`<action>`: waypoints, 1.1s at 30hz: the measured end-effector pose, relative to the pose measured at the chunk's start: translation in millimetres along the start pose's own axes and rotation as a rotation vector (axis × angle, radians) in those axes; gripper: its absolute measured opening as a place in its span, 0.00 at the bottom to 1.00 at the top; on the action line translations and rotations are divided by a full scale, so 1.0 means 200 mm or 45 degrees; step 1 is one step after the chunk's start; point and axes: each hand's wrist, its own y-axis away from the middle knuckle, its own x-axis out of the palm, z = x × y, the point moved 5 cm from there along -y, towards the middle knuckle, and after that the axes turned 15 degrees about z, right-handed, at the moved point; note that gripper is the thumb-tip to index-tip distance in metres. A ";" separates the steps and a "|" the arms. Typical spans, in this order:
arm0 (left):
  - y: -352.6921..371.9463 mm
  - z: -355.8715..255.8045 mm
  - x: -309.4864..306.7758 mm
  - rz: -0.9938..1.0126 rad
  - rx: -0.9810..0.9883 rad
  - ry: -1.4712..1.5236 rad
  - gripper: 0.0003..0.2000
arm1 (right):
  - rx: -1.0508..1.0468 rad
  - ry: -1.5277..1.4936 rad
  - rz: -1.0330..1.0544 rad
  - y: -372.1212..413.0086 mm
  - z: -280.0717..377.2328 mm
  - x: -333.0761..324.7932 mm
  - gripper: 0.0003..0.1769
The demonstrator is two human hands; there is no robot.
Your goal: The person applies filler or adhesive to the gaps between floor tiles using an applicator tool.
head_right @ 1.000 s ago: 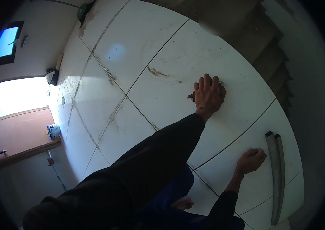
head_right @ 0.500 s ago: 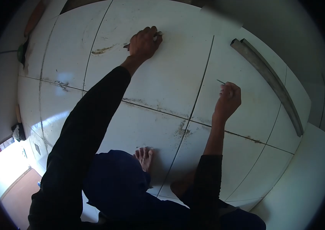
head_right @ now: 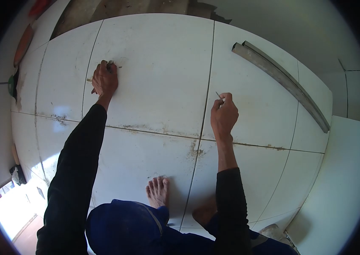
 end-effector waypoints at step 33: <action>-0.01 0.01 0.02 0.017 -0.001 -0.026 0.09 | -0.398 0.434 0.246 -0.94 0.24 0.01 0.04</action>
